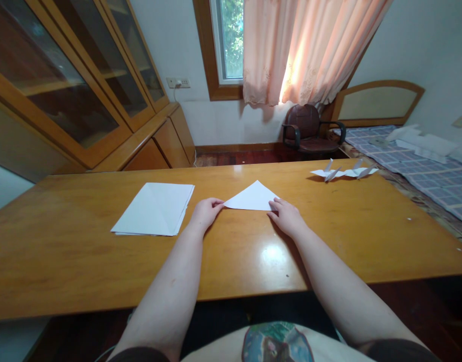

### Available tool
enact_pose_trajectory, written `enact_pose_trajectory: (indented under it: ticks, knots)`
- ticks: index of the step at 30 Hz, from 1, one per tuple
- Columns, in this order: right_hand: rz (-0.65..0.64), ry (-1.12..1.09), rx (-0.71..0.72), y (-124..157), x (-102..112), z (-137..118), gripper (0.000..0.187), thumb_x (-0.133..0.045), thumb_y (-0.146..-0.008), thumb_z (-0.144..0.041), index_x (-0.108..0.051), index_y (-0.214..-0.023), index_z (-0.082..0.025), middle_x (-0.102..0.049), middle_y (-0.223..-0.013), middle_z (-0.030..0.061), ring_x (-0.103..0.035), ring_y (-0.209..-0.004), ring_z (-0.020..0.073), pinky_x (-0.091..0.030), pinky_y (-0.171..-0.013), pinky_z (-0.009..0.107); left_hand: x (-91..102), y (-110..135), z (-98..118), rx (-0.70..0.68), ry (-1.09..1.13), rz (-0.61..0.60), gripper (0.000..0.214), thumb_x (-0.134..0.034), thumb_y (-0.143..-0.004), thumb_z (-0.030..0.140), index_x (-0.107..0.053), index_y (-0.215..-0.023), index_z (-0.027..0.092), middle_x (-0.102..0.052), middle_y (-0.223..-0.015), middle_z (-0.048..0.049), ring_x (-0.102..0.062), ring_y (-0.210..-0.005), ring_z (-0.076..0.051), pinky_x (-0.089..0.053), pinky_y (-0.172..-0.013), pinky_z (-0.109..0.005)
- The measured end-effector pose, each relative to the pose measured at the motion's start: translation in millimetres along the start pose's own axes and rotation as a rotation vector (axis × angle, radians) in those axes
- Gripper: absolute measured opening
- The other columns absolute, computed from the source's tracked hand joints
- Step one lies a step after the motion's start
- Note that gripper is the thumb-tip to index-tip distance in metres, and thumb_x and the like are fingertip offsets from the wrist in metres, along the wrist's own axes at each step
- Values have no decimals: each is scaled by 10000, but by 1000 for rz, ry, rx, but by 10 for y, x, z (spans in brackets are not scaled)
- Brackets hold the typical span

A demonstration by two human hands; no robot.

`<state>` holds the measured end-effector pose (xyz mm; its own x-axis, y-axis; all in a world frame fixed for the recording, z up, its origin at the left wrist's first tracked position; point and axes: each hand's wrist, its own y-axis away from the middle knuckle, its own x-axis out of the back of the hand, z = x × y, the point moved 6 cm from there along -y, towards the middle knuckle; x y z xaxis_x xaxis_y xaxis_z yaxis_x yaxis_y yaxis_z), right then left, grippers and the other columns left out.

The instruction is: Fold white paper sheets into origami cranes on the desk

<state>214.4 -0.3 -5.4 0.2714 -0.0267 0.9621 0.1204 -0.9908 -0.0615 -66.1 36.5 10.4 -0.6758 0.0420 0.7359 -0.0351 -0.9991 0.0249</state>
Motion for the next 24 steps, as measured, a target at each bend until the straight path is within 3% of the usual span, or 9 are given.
enact_pose_trajectory:
  ticks: [13,20,24]
  knots:
    - [-13,-46,-12,-19,-28,27,438,-518,-881,-406,-572,-1260,-193,-478,-1400,127,-444,-1280,262,-329,-1063,395,-62,-38,-63,84,-158,46,185,-536,-829,254,-705,-862,186,-723,-921,-65,-637,-875,-210,-454,-757,-280]
    - [-83,-49,8,-93,-244,73,588,-444,-907,-482,-387,-1420,-199,-307,-1517,117,-248,-1403,264,-159,-1127,493,-136,-85,-221,221,-172,47,195,-496,-815,252,-681,-791,195,-717,-890,-87,-641,-838,-231,-443,-706,-299]
    - [-118,-82,-29,-230,-265,128,611,-414,-905,-532,-376,-1425,-211,-283,-1528,105,-217,-1414,250,-112,-1136,492,-153,-135,-174,176,-209,-13,206,-500,-820,293,-685,-815,202,-719,-926,-89,-647,-852,-237,-444,-707,-300]
